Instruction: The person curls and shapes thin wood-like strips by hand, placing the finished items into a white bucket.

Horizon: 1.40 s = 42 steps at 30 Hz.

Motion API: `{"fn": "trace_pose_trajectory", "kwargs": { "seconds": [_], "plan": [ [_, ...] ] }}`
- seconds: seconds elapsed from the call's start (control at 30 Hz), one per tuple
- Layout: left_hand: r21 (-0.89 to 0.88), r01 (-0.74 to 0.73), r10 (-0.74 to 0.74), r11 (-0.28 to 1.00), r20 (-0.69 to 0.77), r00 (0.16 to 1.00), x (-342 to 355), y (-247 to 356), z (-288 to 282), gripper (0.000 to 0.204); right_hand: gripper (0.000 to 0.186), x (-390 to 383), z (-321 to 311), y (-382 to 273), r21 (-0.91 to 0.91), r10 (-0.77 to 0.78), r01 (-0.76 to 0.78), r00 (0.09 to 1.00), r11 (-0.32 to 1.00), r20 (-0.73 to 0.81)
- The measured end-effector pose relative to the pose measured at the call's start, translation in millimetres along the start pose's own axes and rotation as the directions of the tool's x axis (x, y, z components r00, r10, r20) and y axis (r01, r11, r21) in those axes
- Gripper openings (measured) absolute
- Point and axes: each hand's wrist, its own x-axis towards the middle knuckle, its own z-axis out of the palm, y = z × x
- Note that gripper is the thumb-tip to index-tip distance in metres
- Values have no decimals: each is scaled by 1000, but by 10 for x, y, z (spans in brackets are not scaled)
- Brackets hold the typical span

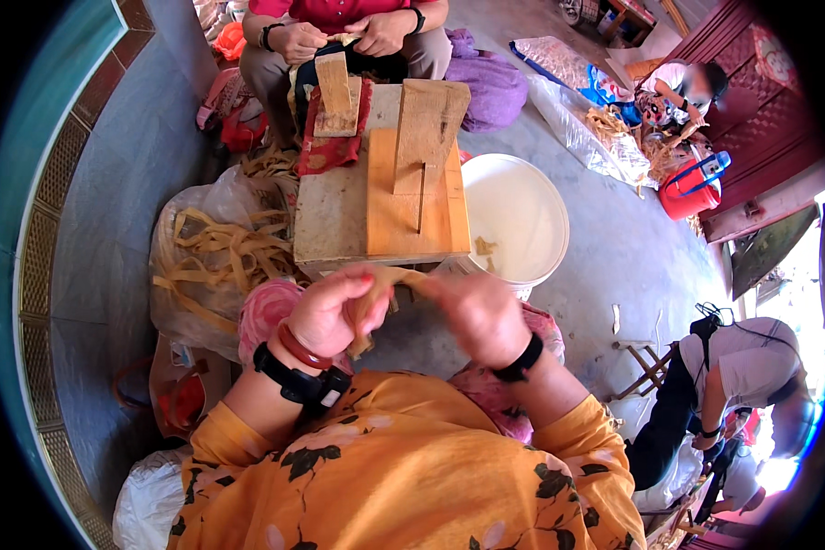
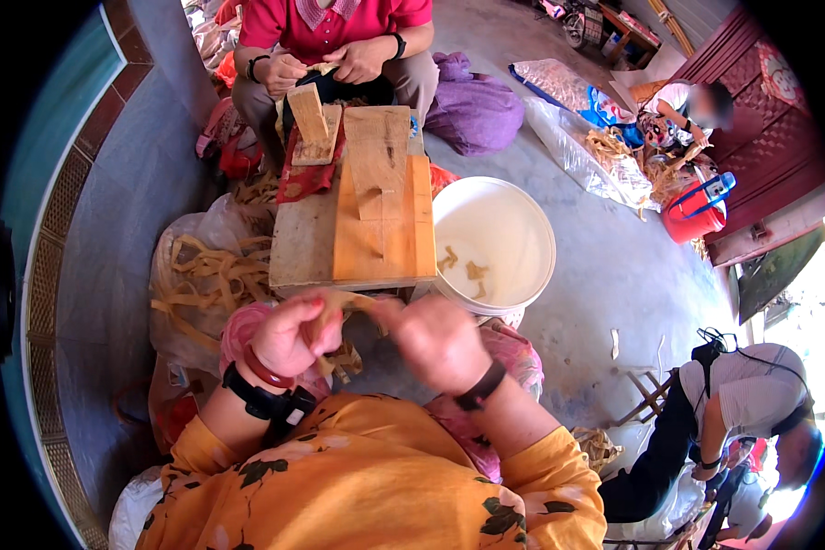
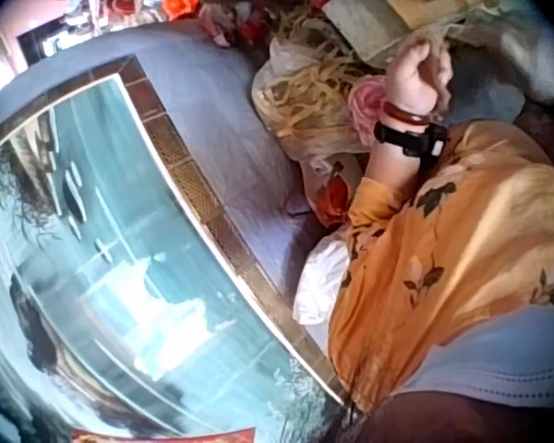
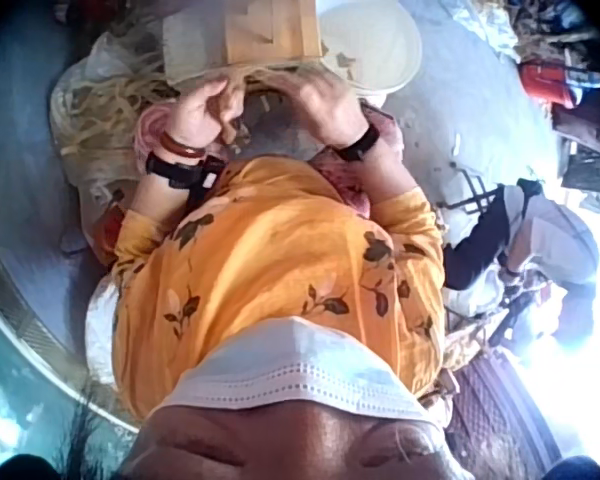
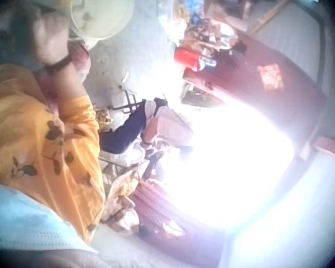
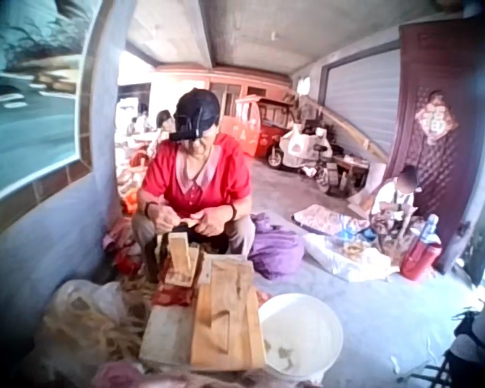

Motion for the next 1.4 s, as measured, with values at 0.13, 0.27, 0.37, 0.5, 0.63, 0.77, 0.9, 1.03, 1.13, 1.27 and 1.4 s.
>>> {"fn": "trace_pose_trajectory", "kwargs": {
  "seconds": [0.13, 0.27, 0.37, 0.5, 0.63, 0.77, 0.9, 1.03, 1.13, 1.27, 1.4],
  "plan": [
    [508, -97, 165, 856, -90, 982, 38, -96, 213, 38, 26, -83, 86, -306, 539, 89, -168, 982, 826, 169],
    [928, -187, 298, -322, 287, 911, 126, -225, 294, 40, 24, -163, 249, -213, 309, 121, -111, 993, 945, -13],
    [999, -41, -36, -4, 41, 999, 31, -361, 31, 20, 24, -218, 255, -224, 204, 7, -19, 998, 979, 59],
    [368, 462, -474, 807, -64, 878, -31, -352, -111, 18, 16, -263, 340, -237, 339, 136, -148, 989, 929, 59],
    [538, 131, -116, 833, -62, 991, 22, -393, 67, 27, 6, -208, 368, -231, 792, 675, -591, 522, -154, 521],
    [975, -211, 302, -71, 223, 927, 5, -302, 308, 41, 9, -318, 432, -69, 681, 444, -462, 524, -569, 727],
    [943, -220, 362, -249, 301, 882, -9, -308, 320, 44, 12, -144, 190, -241, 778, 548, -606, 600, -165, 583],
    [976, -214, 511, -41, 204, 835, 34, -373, 214, 30, 34, 24, 60, -521, 437, 516, -572, 818, 694, 253],
    [674, -69, 306, 736, -239, 922, 58, -632, -77, 19, 34, -3, 186, -393, 312, 416, -400, 909, 862, 20],
    [267, 157, -106, 951, -197, 975, -8, -376, 31, 13, 27, -127, 219, -286, 364, 334, -289, 940, 885, -66],
    [287, 129, -55, 949, -252, 966, -10, -421, 69, 18, 22, -57, 119, -311, 311, 250, -235, 968, 921, -7]
  ]
}}
